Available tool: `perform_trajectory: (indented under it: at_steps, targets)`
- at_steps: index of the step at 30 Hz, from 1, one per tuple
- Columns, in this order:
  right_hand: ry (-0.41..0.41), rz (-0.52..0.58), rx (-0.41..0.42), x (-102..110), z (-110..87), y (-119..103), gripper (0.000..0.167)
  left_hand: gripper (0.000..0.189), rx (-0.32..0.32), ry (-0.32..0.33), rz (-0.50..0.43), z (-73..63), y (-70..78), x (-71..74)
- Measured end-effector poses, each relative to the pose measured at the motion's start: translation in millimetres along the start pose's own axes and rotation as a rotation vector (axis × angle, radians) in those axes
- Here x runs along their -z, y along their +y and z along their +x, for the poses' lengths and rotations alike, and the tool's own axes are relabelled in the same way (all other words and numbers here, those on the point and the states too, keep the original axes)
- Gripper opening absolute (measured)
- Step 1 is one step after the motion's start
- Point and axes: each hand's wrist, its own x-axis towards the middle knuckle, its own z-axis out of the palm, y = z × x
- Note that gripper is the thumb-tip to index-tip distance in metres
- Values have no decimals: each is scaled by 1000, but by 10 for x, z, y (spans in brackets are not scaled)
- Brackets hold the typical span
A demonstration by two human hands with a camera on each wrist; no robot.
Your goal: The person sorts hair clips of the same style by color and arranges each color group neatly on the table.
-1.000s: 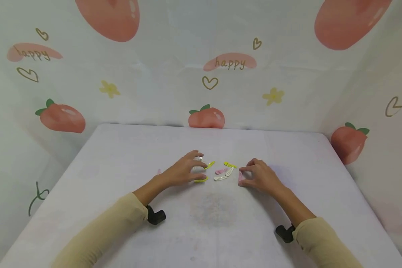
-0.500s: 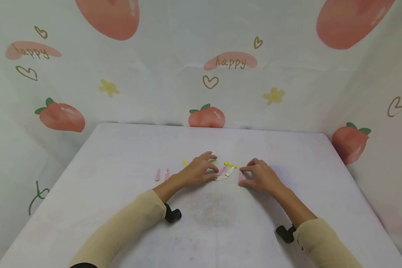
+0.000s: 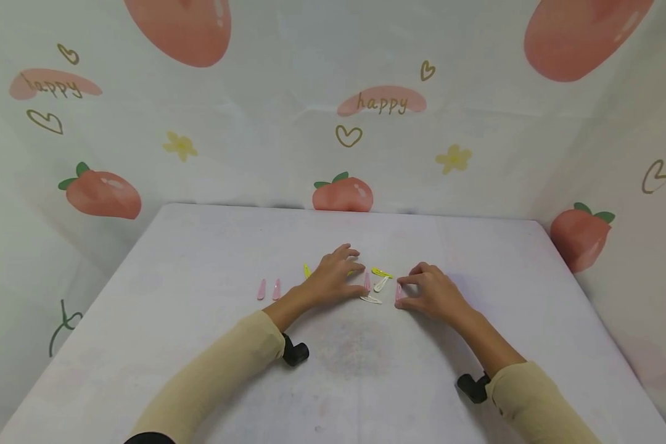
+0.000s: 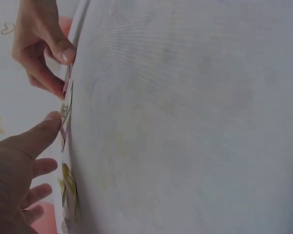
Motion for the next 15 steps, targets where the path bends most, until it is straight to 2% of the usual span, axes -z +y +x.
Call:
perform_trajectory:
  at_steps: [7, 11, 15]
  targets:
    - [2, 6, 4, -1, -4, 3, 51, 52, 19, -30, -2, 53, 9, -4]
    - [-5, 9, 1, -1, -1, -6, 51, 51, 15, -11, 14, 42, -23, 6]
    - [-2, 9, -8, 2, -12, -5, 50, 49, 11, 18, -7, -12, -81, 84]
